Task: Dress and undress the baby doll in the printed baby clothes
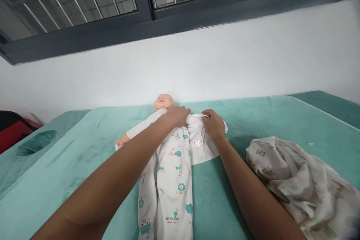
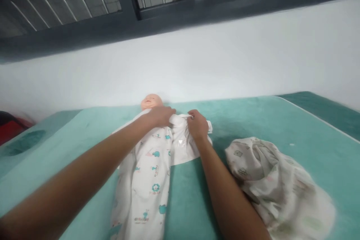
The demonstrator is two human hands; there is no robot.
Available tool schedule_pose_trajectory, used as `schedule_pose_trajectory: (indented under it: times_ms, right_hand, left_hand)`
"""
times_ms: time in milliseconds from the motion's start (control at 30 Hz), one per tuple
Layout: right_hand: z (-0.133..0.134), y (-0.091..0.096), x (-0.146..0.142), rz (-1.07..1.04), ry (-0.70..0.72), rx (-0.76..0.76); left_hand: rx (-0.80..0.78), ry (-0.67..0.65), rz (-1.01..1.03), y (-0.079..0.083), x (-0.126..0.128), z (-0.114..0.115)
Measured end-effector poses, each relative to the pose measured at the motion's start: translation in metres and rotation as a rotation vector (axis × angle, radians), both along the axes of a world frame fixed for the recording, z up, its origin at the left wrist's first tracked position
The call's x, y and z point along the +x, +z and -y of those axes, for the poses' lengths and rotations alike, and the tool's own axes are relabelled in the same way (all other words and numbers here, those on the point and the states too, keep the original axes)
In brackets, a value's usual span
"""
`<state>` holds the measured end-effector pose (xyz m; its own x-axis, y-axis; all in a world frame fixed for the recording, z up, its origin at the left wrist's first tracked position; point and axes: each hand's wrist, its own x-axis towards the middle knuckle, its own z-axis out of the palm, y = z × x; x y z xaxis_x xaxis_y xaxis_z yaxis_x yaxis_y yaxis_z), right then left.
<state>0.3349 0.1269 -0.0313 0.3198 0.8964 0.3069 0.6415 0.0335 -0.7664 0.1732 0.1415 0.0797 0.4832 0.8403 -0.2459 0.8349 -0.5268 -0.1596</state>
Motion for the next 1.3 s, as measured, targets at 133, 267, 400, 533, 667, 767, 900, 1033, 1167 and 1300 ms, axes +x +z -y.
schedule_pose_trajectory:
  times_ms: [133,267,400,533,667,767,900,1033,1167,1300]
  right_hand:
    - [-0.003,0.000,0.008,-0.121,0.001,-0.005]
    - [-0.006,-0.001,0.013,-0.180,-0.008,0.011]
    - [-0.009,-0.002,0.016,-0.231,0.001,0.004]
    - [-0.011,-0.005,0.020,-0.287,0.022,-0.011]
    - [-0.013,-0.007,0.023,-0.377,0.047,-0.012]
    - [-0.013,-0.006,0.024,-0.473,0.068,0.011]
    - [-0.014,-0.004,0.021,-0.681,0.071,0.026]
    - [-0.017,-0.003,0.022,-0.881,0.066,0.063]
    - [-0.020,0.000,0.030,-0.939,-0.023,0.123]
    - [-0.011,0.006,0.012,-0.807,-0.088,0.250]
  left_hand:
    - [0.029,0.054,0.006,0.014,-0.015,0.004]
    - [0.048,0.092,0.016,0.024,-0.024,0.010]
    - [0.068,0.102,0.023,0.026,-0.025,0.015]
    - [0.080,0.130,0.042,0.024,-0.027,0.016]
    - [0.102,0.139,0.075,0.026,-0.032,0.017]
    - [0.117,0.134,0.093,0.025,-0.032,0.018]
    - [0.113,0.110,0.113,0.009,-0.018,0.013]
    - [0.119,0.128,0.158,-0.012,-0.001,0.012]
    - [0.176,0.121,0.308,-0.017,-0.019,0.030]
    - [0.324,0.223,0.782,-0.032,-0.082,0.056]
